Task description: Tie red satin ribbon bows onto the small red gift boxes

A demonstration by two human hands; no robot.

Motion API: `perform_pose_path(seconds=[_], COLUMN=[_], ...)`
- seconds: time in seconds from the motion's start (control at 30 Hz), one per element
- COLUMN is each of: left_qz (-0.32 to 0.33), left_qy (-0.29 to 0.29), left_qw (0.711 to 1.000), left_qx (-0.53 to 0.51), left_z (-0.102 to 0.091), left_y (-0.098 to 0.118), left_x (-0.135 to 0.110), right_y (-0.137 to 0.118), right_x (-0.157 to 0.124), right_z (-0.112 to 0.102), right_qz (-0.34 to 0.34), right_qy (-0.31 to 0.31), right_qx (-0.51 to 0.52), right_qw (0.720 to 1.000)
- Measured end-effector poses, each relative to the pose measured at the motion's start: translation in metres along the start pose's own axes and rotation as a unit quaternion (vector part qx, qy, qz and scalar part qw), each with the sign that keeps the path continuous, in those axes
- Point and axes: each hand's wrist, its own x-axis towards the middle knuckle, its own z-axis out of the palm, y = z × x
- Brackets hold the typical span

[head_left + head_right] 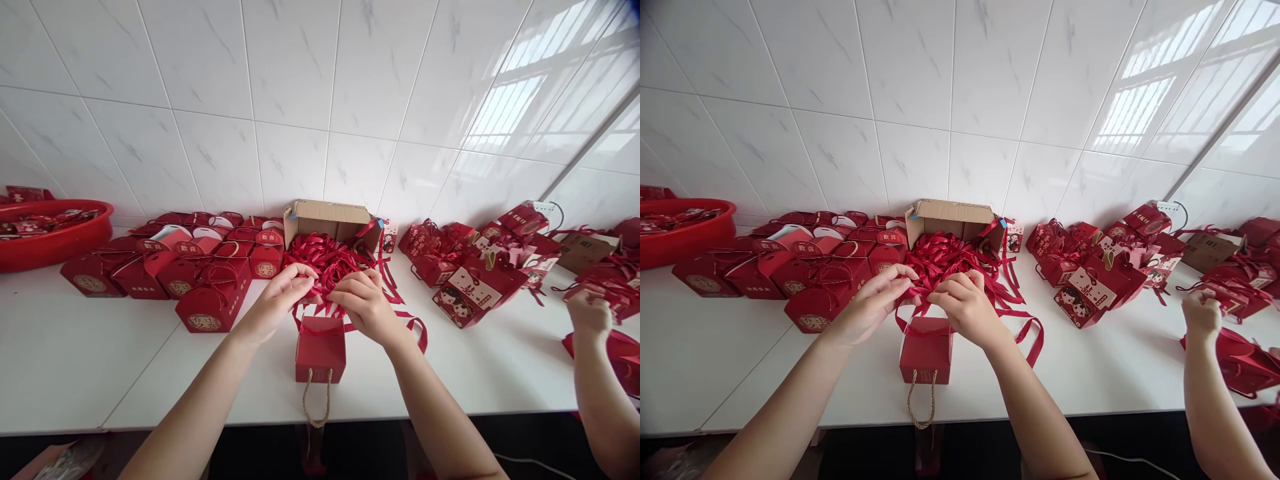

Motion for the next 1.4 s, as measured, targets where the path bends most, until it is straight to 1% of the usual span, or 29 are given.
perform_pose_path(seconds=[0.1, 0.17, 0.2, 0.27, 0.3, 0.33, 0.37, 0.43, 0.47, 0.53, 0.57, 0.63, 0.67, 0.7, 0.77, 0.83, 0.87, 0.93, 0.97, 1.0, 1.03, 1.07, 1.1, 1.13, 1.17, 1.2, 1.27, 1.33, 1.4], left_qz=[0.05, 0.127, 0.176, 0.264, 0.29, 0.3, 0.292, 0.244, 0.212, 0.145, 0.112, 0.058, 0.048, 0.039, 0.036, 0.039, 0.042, 0.058, 0.07, 0.081, 0.086, 0.085, 0.074, 0.058, 0.043, 0.032, 0.023, 0.021, 0.017], left_qy=[0.018, 0.044, 0.064, 0.118, 0.151, 0.183, 0.21, 0.245, 0.249, 0.268, 0.279, 0.265, 0.263, 0.255, 0.241, 0.226, 0.229, 0.261, 0.281, 0.292, 0.291, 0.27, 0.233, 0.191, 0.147, 0.113, 0.07, 0.051, 0.04], left_qw=[0.993, 0.968, 0.947, 0.897, 0.875, 0.858, 0.85, 0.853, 0.858, 0.853, 0.844, 0.832, 0.826, 0.827, 0.829, 0.83, 0.826, 0.813, 0.812, 0.821, 0.841, 0.871, 0.904, 0.931, 0.949, 0.958, 0.964, 0.964, 0.966], left_qx=[0.109, 0.212, 0.259, 0.333, 0.358, 0.375, 0.384, 0.391, 0.396, 0.425, 0.443, 0.484, 0.496, 0.5, 0.503, 0.508, 0.514, 0.517, 0.507, 0.483, 0.447, 0.401, 0.351, 0.307, 0.276, 0.26, 0.256, 0.259, 0.256], left_z=[0.003, 0.006, 0.007, 0.005, 0.002, -0.002, -0.007, -0.022, -0.03, -0.047, -0.055, -0.066, -0.07, -0.072, -0.073, -0.072, -0.071, -0.067, -0.063, -0.059, -0.053, -0.047, -0.039, -0.032, -0.023, -0.016, -0.003, 0.005, 0.008], left_y=[-0.002, -0.006, -0.009, -0.015, -0.019, -0.023, -0.028, -0.04, -0.048, -0.069, -0.081, -0.106, -0.117, -0.128, -0.143, -0.148, -0.148, -0.142, -0.138, -0.133, -0.127, -0.121, -0.116, -0.111, -0.106, -0.101, -0.095, -0.092, -0.093], left_x=[-0.003, -0.004, -0.004, -0.004, -0.005, -0.008, -0.012, -0.025, -0.035, -0.056, -0.067, -0.087, -0.094, -0.1, -0.106, -0.105, -0.103, -0.096, -0.092, -0.087, -0.081, -0.076, -0.07, -0.064, -0.059, -0.054, -0.045, -0.04, -0.039], right_y=[-0.002, -0.006, -0.008, -0.012, -0.013, -0.013, -0.012, -0.007, -0.003, 0.004, 0.006, 0.007, 0.007, 0.007, 0.006, 0.007, 0.008, 0.01, 0.011, 0.01, 0.009, 0.007, 0.004, 0.0, -0.004, -0.007, -0.012, -0.015, -0.015], right_x=[0.0, 0.001, 0.0, -0.005, -0.01, -0.018, -0.029, -0.058, -0.076, -0.113, -0.131, -0.162, -0.174, -0.183, -0.195, -0.198, -0.196, -0.186, -0.179, -0.169, -0.158, -0.146, -0.134, -0.123, -0.112, -0.103, -0.09, -0.084, -0.082], right_z=[0.005, 0.009, 0.011, 0.015, 0.017, 0.018, 0.02, 0.021, 0.021, 0.021, 0.021, 0.02, 0.02, 0.02, 0.021, 0.023, 0.024, 0.026, 0.026, 0.026, 0.027, 0.027, 0.028, 0.029, 0.031, 0.034, 0.038, 0.041, 0.043], right_qz=[0.028, 0.06, 0.086, 0.16, 0.203, 0.248, 0.293, 0.387, 0.434, 0.536, 0.563, 0.6, 0.612, 0.621, 0.631, 0.634, 0.634, 0.618, 0.594, 0.558, 0.517, 0.476, 0.44, 0.412, 0.389, 0.37, 0.343, 0.331, 0.326], right_qy=[0.021, 0.081, 0.123, 0.213, 0.25, 0.278, 0.297, 0.302, 0.291, 0.237, 0.227, 0.207, 0.196, 0.182, 0.149, 0.123, 0.121, 0.148, 0.17, 0.188, 0.193, 0.182, 0.151, 0.11, 0.07, 0.035, -0.026, -0.081, -0.112], right_qx=[0.019, 0.052, 0.08, 0.154, 0.193, 0.227, 0.25, 0.25, 0.228, 0.13, 0.105, 0.067, 0.055, 0.044, 0.032, 0.026, 0.014, -0.036, -0.059, -0.067, -0.051, -0.011, 0.045, 0.102, 0.148, 0.181, 0.221, 0.245, 0.263], right_qw=[0.999, 0.994, 0.985, 0.952, 0.927, 0.9, 0.874, 0.834, 0.821, 0.799, 0.788, 0.77, 0.764, 0.761, 0.761, 0.763, 0.763, 0.771, 0.784, 0.805, 0.832, 0.861, 0.884, 0.899, 0.906, 0.911, 0.913, 0.908, 0.901])
